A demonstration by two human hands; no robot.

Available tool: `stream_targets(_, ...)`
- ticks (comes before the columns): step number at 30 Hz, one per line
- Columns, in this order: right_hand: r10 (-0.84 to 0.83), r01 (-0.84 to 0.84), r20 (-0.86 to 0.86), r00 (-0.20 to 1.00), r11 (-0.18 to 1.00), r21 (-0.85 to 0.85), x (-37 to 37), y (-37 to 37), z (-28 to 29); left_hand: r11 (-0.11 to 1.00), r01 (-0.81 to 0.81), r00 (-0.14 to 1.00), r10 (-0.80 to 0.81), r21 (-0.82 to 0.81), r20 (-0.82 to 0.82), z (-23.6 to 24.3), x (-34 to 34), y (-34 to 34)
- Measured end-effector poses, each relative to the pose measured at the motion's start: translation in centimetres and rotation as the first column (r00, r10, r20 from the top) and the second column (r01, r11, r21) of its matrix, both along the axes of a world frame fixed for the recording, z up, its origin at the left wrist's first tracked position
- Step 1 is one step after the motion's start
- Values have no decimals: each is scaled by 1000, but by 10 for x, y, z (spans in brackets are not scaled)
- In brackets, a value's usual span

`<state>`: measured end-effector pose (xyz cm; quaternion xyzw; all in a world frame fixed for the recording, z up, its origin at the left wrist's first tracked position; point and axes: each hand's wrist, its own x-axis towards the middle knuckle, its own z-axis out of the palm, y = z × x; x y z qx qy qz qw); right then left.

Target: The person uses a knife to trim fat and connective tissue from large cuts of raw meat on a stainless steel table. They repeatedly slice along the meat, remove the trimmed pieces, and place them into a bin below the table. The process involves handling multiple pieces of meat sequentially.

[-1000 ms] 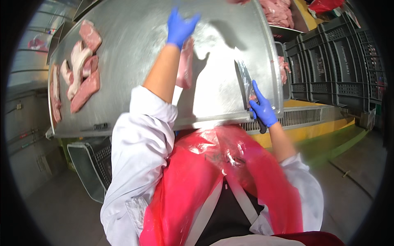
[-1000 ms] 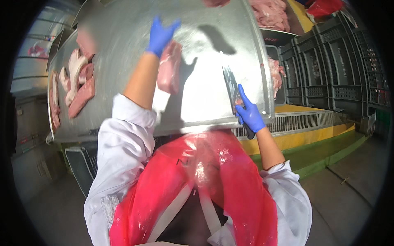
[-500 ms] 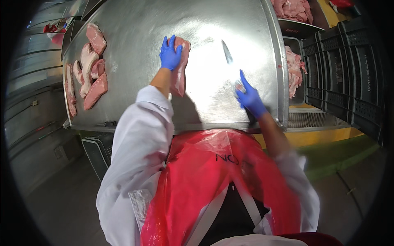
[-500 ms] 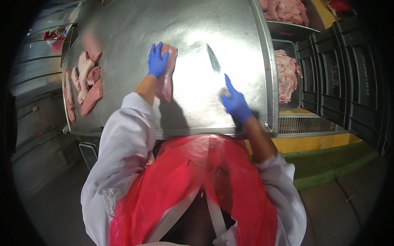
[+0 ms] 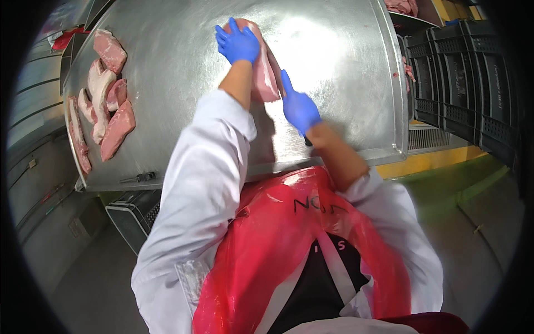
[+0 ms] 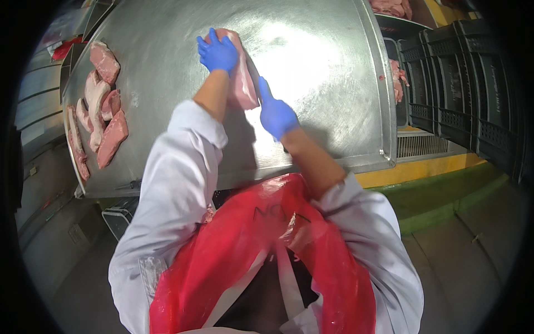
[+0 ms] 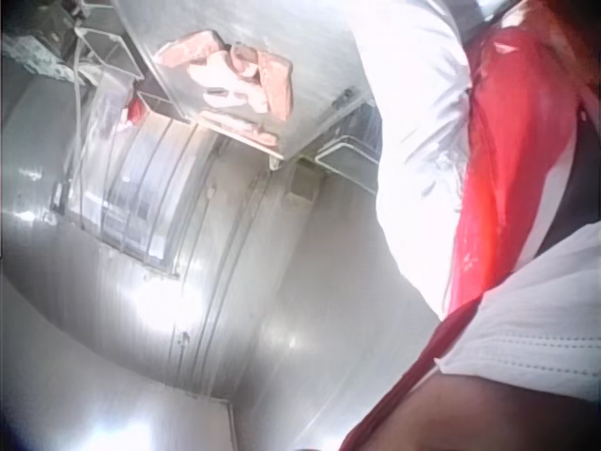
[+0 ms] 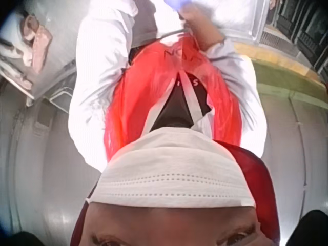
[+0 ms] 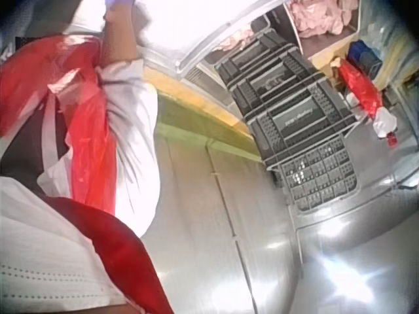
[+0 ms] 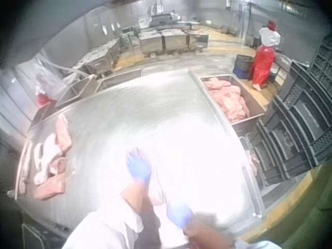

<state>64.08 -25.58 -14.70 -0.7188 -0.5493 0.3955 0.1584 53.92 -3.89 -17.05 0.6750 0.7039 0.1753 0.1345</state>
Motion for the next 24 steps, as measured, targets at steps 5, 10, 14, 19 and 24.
stream_targets(5, -56, 53, 21, 998, 988, 145, 24, -89, 18, 956, 285, 946, -293, -73, -136, 6, -52, 83)
stream_targets(10, -398, 415, -292, 870, 910, -3, 64, -107, 53, 927, 337, 882, -372, -165, -290, 24, -125, 64)
stream_targets(14, -475, 558, -488, 732, 829, 29, 91, -91, 67, 944, 186, 965, -228, -272, -131, 22, -178, -55)
stream_targets(19, -250, 511, -645, 722, 821, 253, 122, -23, 119, 832, 367, 925, -373, -415, 71, 69, -198, -176)
stream_targets(24, 20, -11, -278, 960, 999, 36, 44, 41, 93, 886, 461, 861, -460, 50, 218, 59, -189, -225)
